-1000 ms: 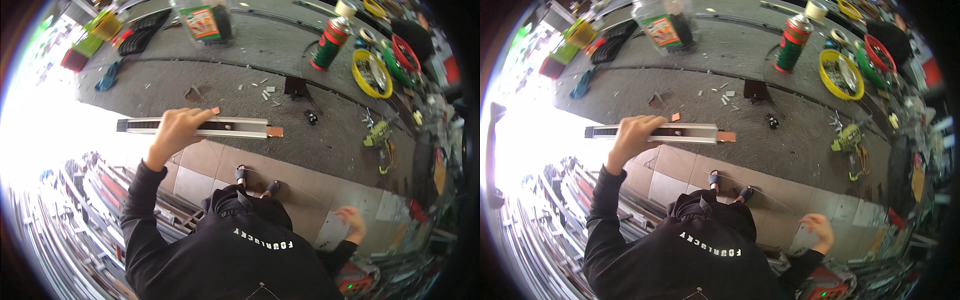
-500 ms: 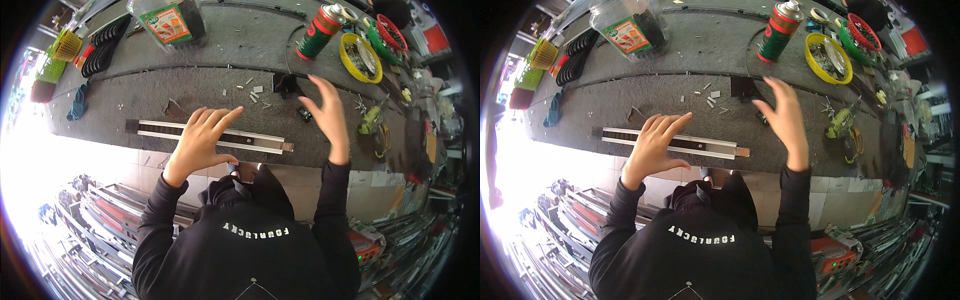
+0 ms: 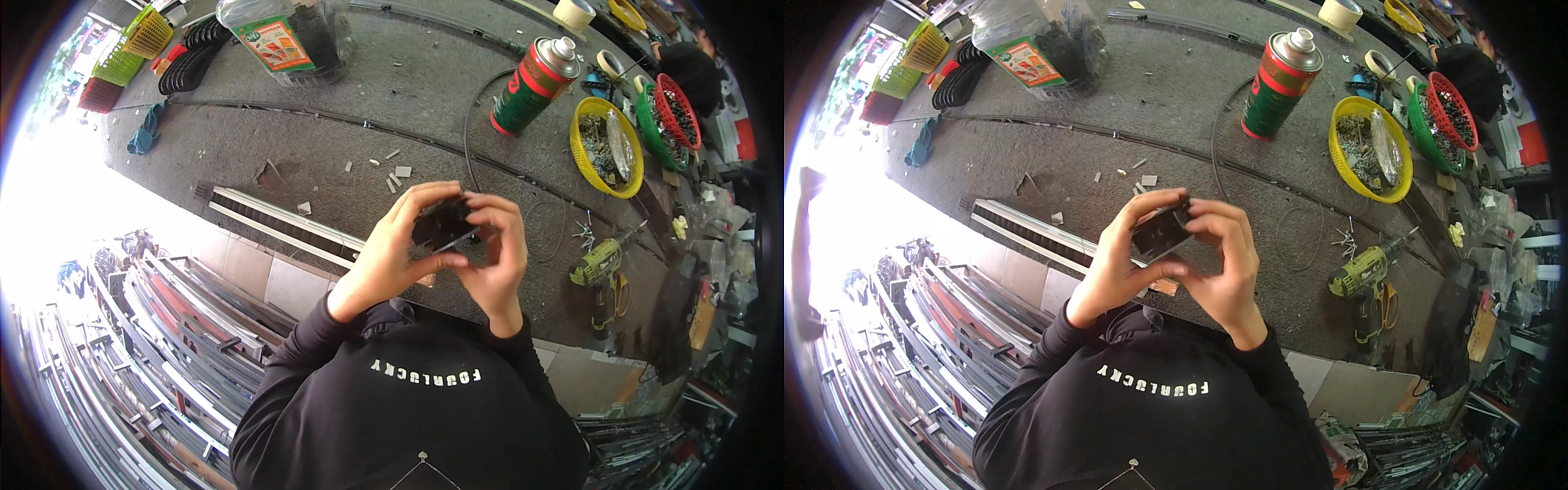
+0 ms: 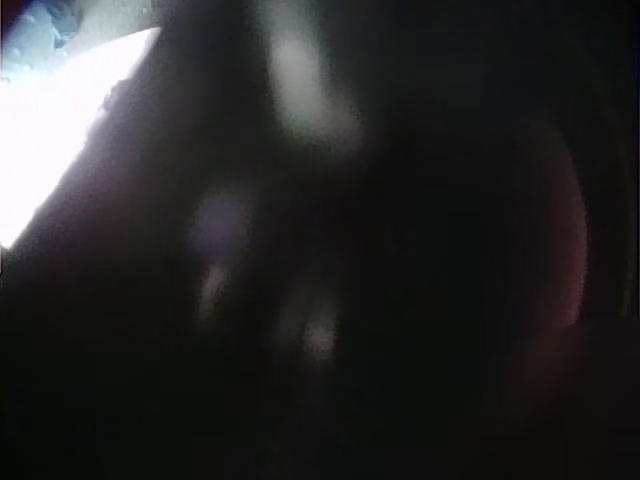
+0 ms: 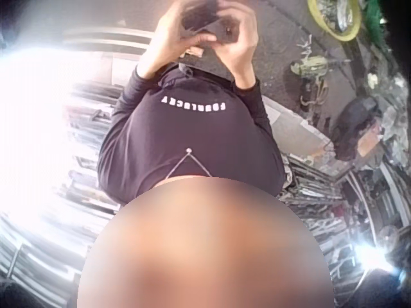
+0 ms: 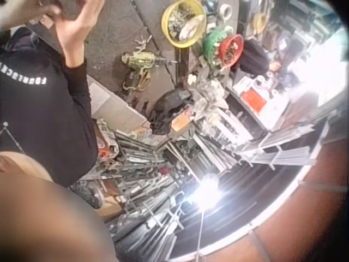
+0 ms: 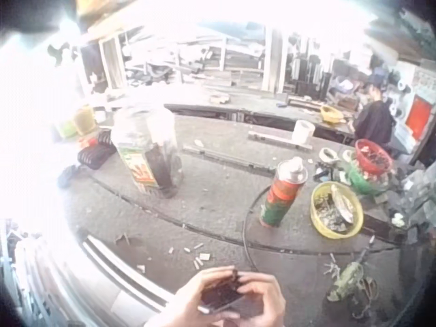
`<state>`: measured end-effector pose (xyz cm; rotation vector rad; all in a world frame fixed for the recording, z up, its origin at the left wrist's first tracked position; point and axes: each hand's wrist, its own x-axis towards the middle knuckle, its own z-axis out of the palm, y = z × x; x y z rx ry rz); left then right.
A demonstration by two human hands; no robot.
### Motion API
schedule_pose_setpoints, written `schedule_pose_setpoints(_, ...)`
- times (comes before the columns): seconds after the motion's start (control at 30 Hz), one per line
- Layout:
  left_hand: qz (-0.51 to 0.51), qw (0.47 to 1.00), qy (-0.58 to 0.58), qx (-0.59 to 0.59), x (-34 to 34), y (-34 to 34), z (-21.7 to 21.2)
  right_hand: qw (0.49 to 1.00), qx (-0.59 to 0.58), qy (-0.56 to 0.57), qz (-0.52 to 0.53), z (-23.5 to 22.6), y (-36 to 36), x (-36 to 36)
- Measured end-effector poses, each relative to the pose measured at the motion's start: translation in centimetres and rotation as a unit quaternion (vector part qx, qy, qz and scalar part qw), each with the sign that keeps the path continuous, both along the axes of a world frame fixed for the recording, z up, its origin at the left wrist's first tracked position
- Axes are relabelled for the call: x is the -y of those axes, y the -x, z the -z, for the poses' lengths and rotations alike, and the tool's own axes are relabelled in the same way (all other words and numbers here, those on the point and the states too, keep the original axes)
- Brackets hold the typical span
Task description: The person assembles a window frame component by inserting a black rubber seal into an aluminum profile, then uses a cordless drill to drive screws into the assembly. They also use scissors to trim the seal and handle small hardware pieces from a plastic bag.
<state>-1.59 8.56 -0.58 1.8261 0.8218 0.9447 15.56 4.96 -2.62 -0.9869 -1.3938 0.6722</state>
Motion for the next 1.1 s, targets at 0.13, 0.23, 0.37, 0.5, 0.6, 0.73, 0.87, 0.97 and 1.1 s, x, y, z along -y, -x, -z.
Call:
schedule_pose_setpoints(0.13,-0.006,0.999,-0.035,0.005,-0.4,-0.5,-0.5,0.981,-0.171,0.076,-0.047,-1.1,-2.5,1.5)
schedule_pose_setpoints(0.23,0.007,0.998,-0.06,-0.026,-0.5,-0.8,-0.6,0.959,-0.176,0.211,-0.066,-1.8,-4.6,2.3)
schedule_pose_setpoints(0.37,0.042,0.997,-0.07,0.001,-0.3,-1.2,-0.4,0.916,-0.207,0.32,-0.126,-1.7,-5.1,3.3)
schedule_pose_setpoints(0.5,0.045,0.997,-0.052,0.016,-0.4,-0.4,0.1,0.847,-0.341,0.364,-0.182,-0.4,-3.8,3.6)
schedule_pose_setpoints(0.6,0.111,0.986,-0.123,0.036,-1.0,0.0,0.4,0.772,-0.436,0.383,-0.261,0.7,-2.6,3.3)
schedule_pose_setpoints(0.73,0.218,0.97,-0.087,0.069,-1.3,0.1,0.3,0.844,-0.329,0.303,-0.297,1.4,-1.3,2.8)
schedule_pose_setpoints(0.87,0.252,0.955,-0.098,0.124,-0.8,1.6,-0.5,0.838,-0.254,0.349,-0.334,0.2,-1.0,3.8)
schedule_pose_setpoints(0.97,0.303,0.939,-0.099,0.132,-0.1,3.1,-1.0,0.838,-0.177,0.372,-0.358,-1.5,-1.4,5.0)
schedule_pose_setpoints(1.1,0.326,0.934,-0.07,0.126,0.6,3.6,-1.0,0.826,-0.138,0.407,-0.366,-3.1,-1.8,5.8)
